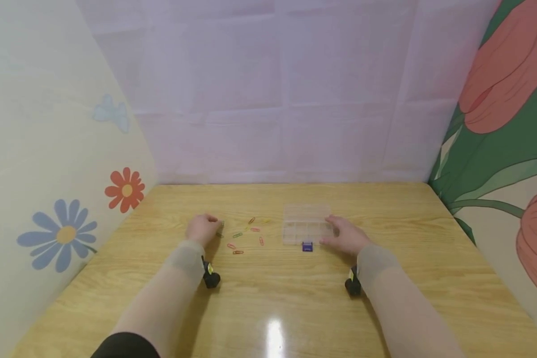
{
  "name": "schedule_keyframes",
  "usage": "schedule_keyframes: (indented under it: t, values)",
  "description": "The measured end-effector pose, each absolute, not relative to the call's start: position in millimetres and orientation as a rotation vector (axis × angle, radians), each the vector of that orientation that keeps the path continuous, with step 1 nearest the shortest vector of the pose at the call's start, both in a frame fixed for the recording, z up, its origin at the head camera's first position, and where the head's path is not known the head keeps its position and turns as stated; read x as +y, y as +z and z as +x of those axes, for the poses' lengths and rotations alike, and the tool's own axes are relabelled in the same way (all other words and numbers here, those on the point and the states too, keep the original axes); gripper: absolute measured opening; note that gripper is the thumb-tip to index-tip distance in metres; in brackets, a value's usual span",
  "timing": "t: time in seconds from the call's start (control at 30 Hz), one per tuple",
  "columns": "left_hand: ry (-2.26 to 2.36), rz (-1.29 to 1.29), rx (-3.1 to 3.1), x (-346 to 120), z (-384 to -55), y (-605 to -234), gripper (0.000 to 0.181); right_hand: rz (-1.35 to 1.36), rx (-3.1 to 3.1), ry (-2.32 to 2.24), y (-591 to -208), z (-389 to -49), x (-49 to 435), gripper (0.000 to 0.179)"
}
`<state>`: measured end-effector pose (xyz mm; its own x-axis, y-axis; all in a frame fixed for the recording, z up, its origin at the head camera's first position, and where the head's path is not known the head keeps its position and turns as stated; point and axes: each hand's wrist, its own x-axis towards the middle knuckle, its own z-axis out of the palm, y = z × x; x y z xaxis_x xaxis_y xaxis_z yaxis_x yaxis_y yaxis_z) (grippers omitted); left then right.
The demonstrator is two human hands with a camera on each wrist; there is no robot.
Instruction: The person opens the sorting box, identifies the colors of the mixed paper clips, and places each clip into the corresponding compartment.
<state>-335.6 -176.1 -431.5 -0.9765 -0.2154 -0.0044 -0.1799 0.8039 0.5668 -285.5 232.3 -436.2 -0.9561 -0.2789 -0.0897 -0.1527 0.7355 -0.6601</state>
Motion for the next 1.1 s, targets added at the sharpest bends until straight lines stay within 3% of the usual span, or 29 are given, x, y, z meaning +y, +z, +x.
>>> schedule_keyframes:
  t: [0.27,0.67,1.1]
  values:
    - [-0.782,0.342,-2.983,-173.6,-335.4,-432.3,0.038,-0.342,2.756,-1.013,-437.1,-284.7,231.3,0.085]
    - [-0.883,0.385,-2.97,-165.6,-335.8,-428.0,0.023,-0.334,2.75,-1.02,-435.6,-284.9,230.9,0.085]
    - [-0.91,0.413,-2.942,-160.9,-337.1,-430.7,0.02,-0.305,2.739,-1.036,-435.2,-284.8,231.0,0.085]
